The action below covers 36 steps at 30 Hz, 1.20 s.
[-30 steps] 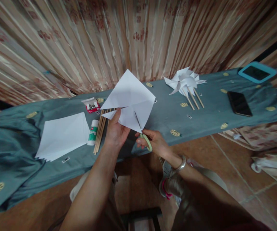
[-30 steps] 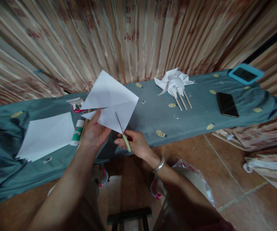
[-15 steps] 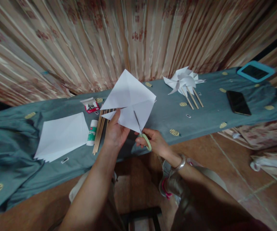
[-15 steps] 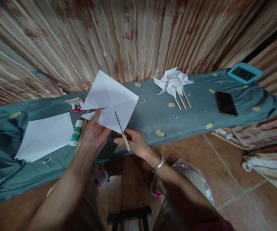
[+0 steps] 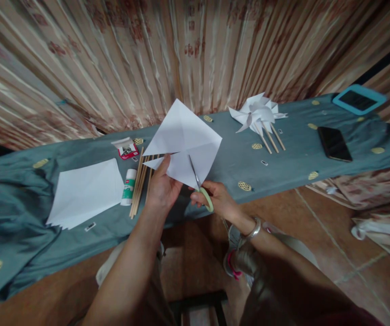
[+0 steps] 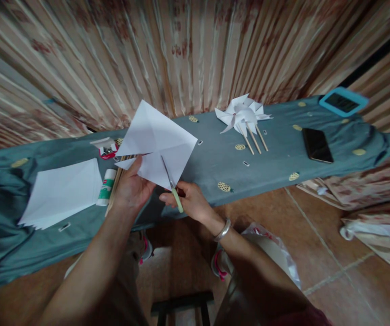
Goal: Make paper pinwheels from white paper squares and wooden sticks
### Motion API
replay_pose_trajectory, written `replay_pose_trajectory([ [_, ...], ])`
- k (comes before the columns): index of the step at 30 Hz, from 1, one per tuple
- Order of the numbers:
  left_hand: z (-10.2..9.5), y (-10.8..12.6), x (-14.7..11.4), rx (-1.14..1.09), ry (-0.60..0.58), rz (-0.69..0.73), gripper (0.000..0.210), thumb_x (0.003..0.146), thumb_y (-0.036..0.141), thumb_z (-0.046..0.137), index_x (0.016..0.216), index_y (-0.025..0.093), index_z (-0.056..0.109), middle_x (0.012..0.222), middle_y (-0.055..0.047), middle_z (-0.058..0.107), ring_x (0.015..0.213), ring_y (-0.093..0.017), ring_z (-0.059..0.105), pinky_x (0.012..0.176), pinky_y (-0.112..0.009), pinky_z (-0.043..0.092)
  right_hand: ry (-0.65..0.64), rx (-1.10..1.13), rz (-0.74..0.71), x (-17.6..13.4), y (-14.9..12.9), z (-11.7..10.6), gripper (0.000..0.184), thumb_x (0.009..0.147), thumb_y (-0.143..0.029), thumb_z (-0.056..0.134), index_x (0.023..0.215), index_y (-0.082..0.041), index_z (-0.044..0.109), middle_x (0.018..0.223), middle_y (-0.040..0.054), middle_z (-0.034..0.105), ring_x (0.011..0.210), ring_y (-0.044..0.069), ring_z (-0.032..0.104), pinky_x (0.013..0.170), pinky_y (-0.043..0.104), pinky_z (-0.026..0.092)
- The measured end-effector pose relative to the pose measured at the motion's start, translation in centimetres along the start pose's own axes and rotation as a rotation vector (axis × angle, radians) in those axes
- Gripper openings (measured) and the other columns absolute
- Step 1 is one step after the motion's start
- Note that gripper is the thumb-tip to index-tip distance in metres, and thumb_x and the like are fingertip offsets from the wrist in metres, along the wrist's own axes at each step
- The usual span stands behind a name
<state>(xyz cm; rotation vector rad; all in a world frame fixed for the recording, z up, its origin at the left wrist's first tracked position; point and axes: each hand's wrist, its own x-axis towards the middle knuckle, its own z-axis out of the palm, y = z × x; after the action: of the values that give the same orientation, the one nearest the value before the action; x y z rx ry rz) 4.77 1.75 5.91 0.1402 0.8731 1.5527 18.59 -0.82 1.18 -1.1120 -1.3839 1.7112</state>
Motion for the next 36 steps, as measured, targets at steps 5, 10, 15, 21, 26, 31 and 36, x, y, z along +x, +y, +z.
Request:
replay_pose_trajectory([
  [5,-0.22,-0.13,0.18,0.031,-0.014,0.0,0.026,0.095,0.018,0.048,0.116,0.015,0.064,0.082,-0.002,0.074,0.069,-0.011,0.068,0.075,-0.021,0.053,0.006,-0.008,0.008,0.01,0.06,-0.03,0.044,0.063,-0.055,0.078,0.08,-0.016,0.067,0.061,-0.0002,0.067,0.051,0.009,0.056,0.048,0.019,0.043],
  [10,-0.07,-0.07,0.05,0.011,0.007,-0.01,0.026,0.096,0.017,0.047,0.115,0.014,0.064,0.079,-0.001,0.074,0.068,-0.011,0.068,0.074,-0.022,0.054,0.016,-0.007,0.011,0.03,0.09,-0.1,0.044,0.063,-0.053,0.079,0.081,-0.015,0.068,0.06,-0.0001,0.066,0.051,0.009,0.054,0.047,0.019,0.041],
  [15,-0.06,-0.08,0.07,0.03,0.005,0.0,0.025,0.095,0.017,0.048,0.114,0.015,0.064,0.08,-0.002,0.074,0.068,-0.012,0.068,0.076,-0.023,0.054,0.012,-0.021,-0.007,0.16,0.29,-0.13,0.043,0.064,-0.054,0.078,0.081,-0.016,0.069,0.06,0.0001,0.066,0.05,0.009,0.054,0.048,0.02,0.042],
  [21,-0.26,-0.14,0.21,0.033,0.001,0.017,0.025,0.094,0.017,0.05,0.114,0.014,0.063,0.081,-0.002,0.074,0.07,-0.012,0.069,0.08,-0.025,0.055,0.029,-0.009,0.014,0.21,0.28,-0.05,0.044,0.061,-0.055,0.08,0.078,-0.016,0.068,0.058,-0.0002,0.065,0.049,0.008,0.053,0.047,0.02,0.041],
  [26,0.03,-0.03,0.02,0.0,0.003,-0.004,0.024,0.096,0.015,0.045,0.109,0.013,0.064,0.076,-0.001,0.073,0.066,-0.011,0.067,0.079,-0.023,0.055,0.04,-0.008,0.02,0.23,0.36,-0.02,0.043,0.061,-0.054,0.079,0.077,-0.016,0.069,0.057,-0.0002,0.065,0.048,0.008,0.053,0.047,0.02,0.04],
  [31,0.22,0.02,-0.12,-0.011,0.032,-0.011,0.023,0.096,0.015,0.046,0.108,0.012,0.065,0.075,-0.001,0.072,0.067,-0.011,0.067,0.079,-0.022,0.055,0.042,0.025,0.031,0.27,0.24,0.14,0.043,0.06,-0.053,0.081,0.078,-0.016,0.069,0.054,-0.0018,0.063,0.047,0.008,0.051,0.046,0.02,0.04],
  [36,0.3,-0.04,-0.12,-0.006,0.03,-0.009,0.025,0.096,0.015,0.044,0.108,0.014,0.066,0.076,-0.002,0.073,0.068,-0.011,0.068,0.078,-0.021,0.055,0.021,0.018,0.048,0.1,-0.01,0.13,0.045,0.06,-0.055,0.08,0.078,-0.016,0.067,0.055,-0.0013,0.063,0.048,0.009,0.052,0.048,0.021,0.042],
])
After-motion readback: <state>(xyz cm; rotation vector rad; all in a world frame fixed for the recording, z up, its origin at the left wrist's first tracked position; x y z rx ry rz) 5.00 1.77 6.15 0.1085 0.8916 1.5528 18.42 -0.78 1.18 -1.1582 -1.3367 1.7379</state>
